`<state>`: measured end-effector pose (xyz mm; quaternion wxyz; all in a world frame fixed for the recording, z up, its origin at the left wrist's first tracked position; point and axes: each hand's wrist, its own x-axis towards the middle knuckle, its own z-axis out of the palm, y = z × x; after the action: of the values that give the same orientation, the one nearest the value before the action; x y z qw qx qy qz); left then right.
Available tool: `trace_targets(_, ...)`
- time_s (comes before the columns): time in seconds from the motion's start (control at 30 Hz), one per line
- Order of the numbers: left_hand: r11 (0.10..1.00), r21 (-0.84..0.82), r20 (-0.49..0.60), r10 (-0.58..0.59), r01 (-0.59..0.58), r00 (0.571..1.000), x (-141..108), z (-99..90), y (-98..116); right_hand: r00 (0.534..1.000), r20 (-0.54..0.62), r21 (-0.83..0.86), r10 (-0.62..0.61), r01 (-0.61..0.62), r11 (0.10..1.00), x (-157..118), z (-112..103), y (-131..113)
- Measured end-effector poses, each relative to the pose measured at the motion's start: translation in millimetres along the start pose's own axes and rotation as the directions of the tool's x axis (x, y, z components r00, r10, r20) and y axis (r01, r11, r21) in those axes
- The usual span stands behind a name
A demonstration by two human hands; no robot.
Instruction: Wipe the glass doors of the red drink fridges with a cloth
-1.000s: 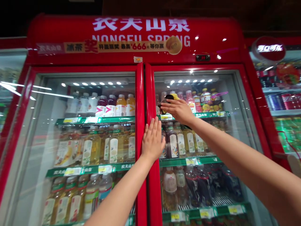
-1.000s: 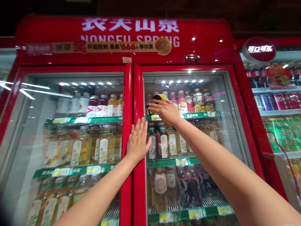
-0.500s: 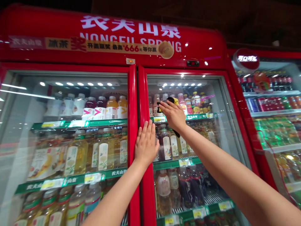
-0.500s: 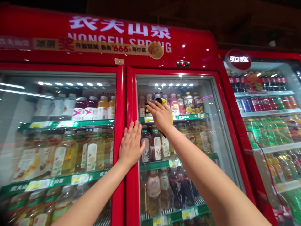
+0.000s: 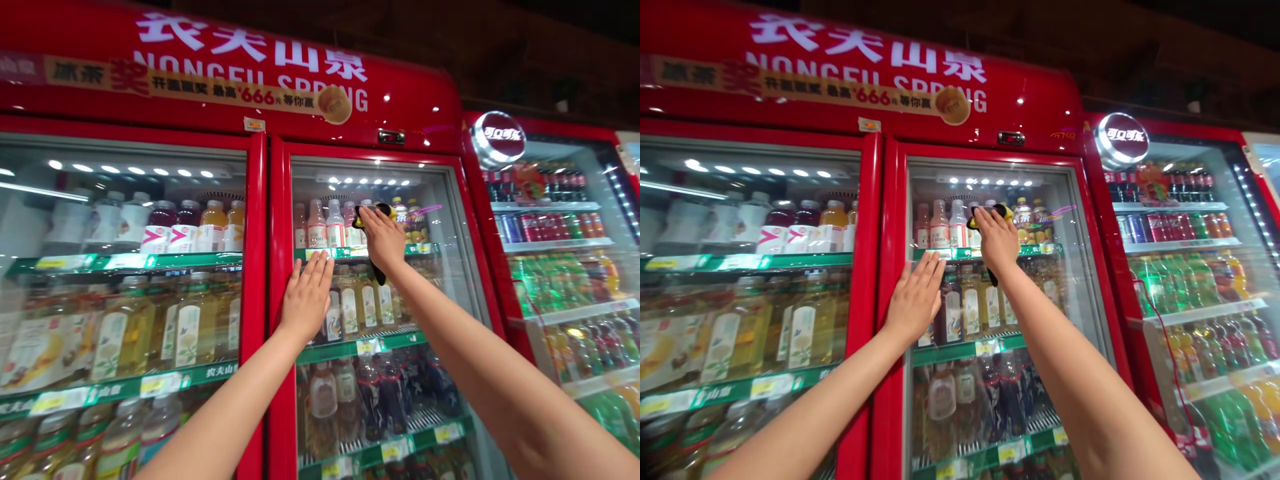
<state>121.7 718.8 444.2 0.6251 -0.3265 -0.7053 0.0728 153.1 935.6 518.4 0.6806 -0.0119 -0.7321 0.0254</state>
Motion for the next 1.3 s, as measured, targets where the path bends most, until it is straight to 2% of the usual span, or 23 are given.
trace_targets(0.1,1.0,-0.021,0.018,-0.006,0.006,1.0,16,2.4,15,0.995,-0.041,-0.042,0.094,-0.096,0.995,-29,5,18)
trace_targets(0.2,0.999,-0.047,0.012,0.011,-0.011,1.0,34,5.5,28,1.0,-0.02,-0.051,-0.021,0.02,0.998,-45,7,28)
trace_targets(0.27,0.998,-0.062,0.0,0.016,-0.016,1.0,47,8.3,38,0.992,0.009,-0.038,-0.123,0.123,0.992,-34,6,38)
trace_targets(0.33,0.997,-0.072,-0.017,0.017,-0.018,1.0,61,11.7,47,0.989,0.012,-0.027,-0.147,0.148,0.989,-16,2,52)
trace_targets(0.43,0.996,-0.084,-0.049,0.03,-0.034,0.998,77,17.3,61,0.999,-0.034,-0.031,-0.029,0.028,0.999,-4,0,73)
trace_targets(0.5,0.995,-0.096,-0.059,0.021,-0.027,0.998,84,20.9,69,0.994,-0.083,-0.03,0.075,-0.078,0.997,-12,2,81)
trace_targets(0.57,0.994,-0.108,-0.055,-0.011,0.005,0.998,89,24.2,77,0.989,-0.113,-0.02,0.098,-0.101,0.995,-24,3,84)
trace_targets(0.63,0.993,-0.117,-0.047,-0.041,0.035,0.998,95,27.5,84,0.994,-0.1,-0.016,0.031,-0.033,0.999,-29,2,88)
trace_targets(0.7,0.992,-0.12,-0.044,-0.053,0.048,0.998,101,30.8,90,0.996,-0.06,-0.022,-0.065,0.064,0.998,-21,-1,98)
trace_targets(0.8,0.992,-0.117,-0.058,-0.061,0.054,0.996,111,35.5,100,0.993,-0.049,-0.026,-0.108,0.107,0.994,-2,-5,126)
trace_targets(0.9,0.99,-0.111,-0.07,-0.091,0.083,0.993,112,39.1,114,0.987,-0.156,-0.01,0.044,-0.046,0.999,-5,-3,153)
trace_targets(0.97,0.99,-0.11,-0.069,-0.095,0.087,0.993,109,41.1,123,0.963,-0.22,-0.002,0.152,-0.157,0.988,-21,0,160)
trace_targets(1.0,0.991,-0.11,-0.066,-0.087,0.079,0.994,108,42.2,128,0.96,-0.224,-0.006,0.166,-0.172,0.985,-29,1,160)
trace_targets(1.07,0.993,-0.11,-0.063,-0.059,0.051,0.996,108,44.7,136,0.981,-0.168,-0.025,0.101,-0.107,0.994,-39,1,157)
trace_targets(1.17,0.994,-0.11,-0.074,-0.032,0.023,0.997,119,49.5,145,0.997,-0.052,-0.024,-0.048,0.047,0.999,-27,-7,161)
trace_targets(1.23,0.993,-0.116,-0.093,-0.027,0.016,0.995,129,53.3,151,0.998,-0.031,-0.008,-0.061,0.06,0.998,-11,-13,174)
trace_targets(1.3,0.992,-0.123,-0.104,-0.023,0.01,0.994,137,57.1,157,0.999,-0.045,0.003,-0.011,0.011,1.0,-2,-15,192)
